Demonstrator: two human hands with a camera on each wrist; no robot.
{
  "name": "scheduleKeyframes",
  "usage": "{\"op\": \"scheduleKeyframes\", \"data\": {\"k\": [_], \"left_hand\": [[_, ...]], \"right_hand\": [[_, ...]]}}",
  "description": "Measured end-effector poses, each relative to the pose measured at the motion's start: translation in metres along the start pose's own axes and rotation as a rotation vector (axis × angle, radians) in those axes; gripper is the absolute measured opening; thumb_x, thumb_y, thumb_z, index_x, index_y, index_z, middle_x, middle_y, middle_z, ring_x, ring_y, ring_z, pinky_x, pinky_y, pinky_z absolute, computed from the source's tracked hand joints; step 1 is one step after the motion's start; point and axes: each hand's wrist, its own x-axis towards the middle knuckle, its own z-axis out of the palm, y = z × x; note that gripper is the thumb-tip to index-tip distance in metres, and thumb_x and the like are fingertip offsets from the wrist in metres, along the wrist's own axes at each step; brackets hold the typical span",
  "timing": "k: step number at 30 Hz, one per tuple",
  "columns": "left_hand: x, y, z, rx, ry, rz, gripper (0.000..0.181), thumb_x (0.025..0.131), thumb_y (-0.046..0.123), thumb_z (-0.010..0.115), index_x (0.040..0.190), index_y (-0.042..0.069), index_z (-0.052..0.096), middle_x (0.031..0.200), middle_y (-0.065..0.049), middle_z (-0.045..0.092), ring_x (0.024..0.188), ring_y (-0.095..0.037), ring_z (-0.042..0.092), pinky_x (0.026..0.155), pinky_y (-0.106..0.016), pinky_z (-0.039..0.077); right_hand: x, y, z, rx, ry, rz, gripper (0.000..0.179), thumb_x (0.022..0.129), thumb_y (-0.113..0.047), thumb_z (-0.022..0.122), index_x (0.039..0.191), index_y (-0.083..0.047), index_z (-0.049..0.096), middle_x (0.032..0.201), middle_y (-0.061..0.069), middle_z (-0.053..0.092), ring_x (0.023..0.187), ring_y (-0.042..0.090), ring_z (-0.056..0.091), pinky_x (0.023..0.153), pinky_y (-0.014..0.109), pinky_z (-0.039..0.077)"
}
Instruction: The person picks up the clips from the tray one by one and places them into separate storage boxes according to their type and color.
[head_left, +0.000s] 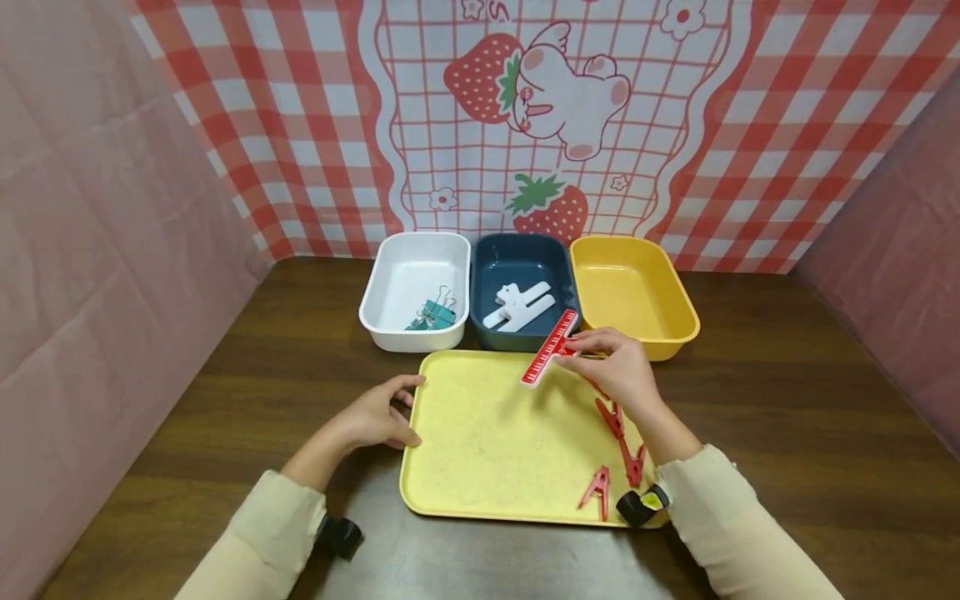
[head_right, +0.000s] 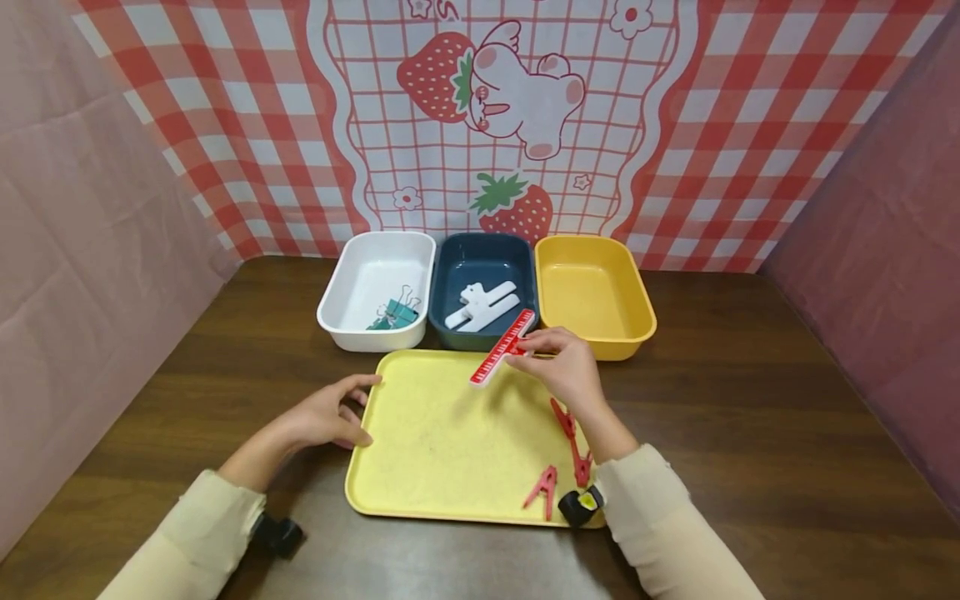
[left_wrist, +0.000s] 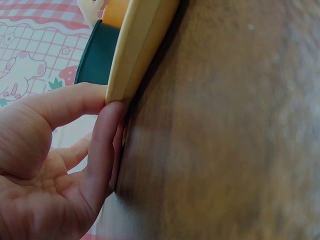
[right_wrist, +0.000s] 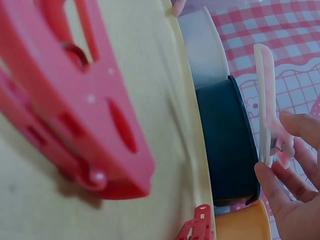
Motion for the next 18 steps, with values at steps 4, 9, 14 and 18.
{"op": "scheduleKeyframes", "data": {"k": [4,9,14,18], "left_hand": [[0.001,-0.001,0.0,0.006,0.007,-0.007,0.084,0.065,-0.015,0.072,0.139,0.003,0.035,0.11,-0.017,0.039,0.07,-0.019,0.061,0.062,-0.036,0.056],[0.003,-0.002,0.0,0.019,0.019,-0.03,0.084,0.065,-0.015,0.072,0.138,0.005,0.037,0.111,-0.017,0.039,0.07,-0.02,0.061,0.062,-0.036,0.056],[0.004,-0.003,0.0,0.016,0.019,-0.039,0.084,0.065,-0.015,0.072,0.138,0.006,0.037,0.111,-0.017,0.04,0.071,-0.02,0.061,0.063,-0.036,0.056],[0.004,-0.003,-0.001,0.016,0.019,-0.034,0.083,0.065,-0.014,0.072,0.138,0.005,0.037,0.111,-0.017,0.04,0.07,-0.02,0.061,0.063,-0.036,0.056]], "right_hand": [[0.003,-0.001,0.001,-0.024,0.002,0.003,0.037,0.071,-0.03,0.081,0.096,-0.004,0.073,0.103,0.006,0.063,0.099,0.02,0.052,0.072,0.018,0.048],[0.007,-0.003,0.003,-0.03,-0.001,0.02,0.037,0.072,-0.03,0.081,0.097,-0.005,0.073,0.104,0.007,0.061,0.1,0.021,0.051,0.069,0.018,0.049],[0.011,-0.005,0.005,-0.009,0.001,0.029,0.036,0.072,-0.028,0.081,0.097,-0.003,0.073,0.104,0.007,0.061,0.101,0.023,0.052,0.066,0.018,0.05],[0.015,-0.007,0.007,0.005,0.016,0.027,0.035,0.072,-0.027,0.081,0.095,-0.002,0.073,0.104,0.008,0.061,0.101,0.023,0.052,0.067,0.018,0.049]]}}
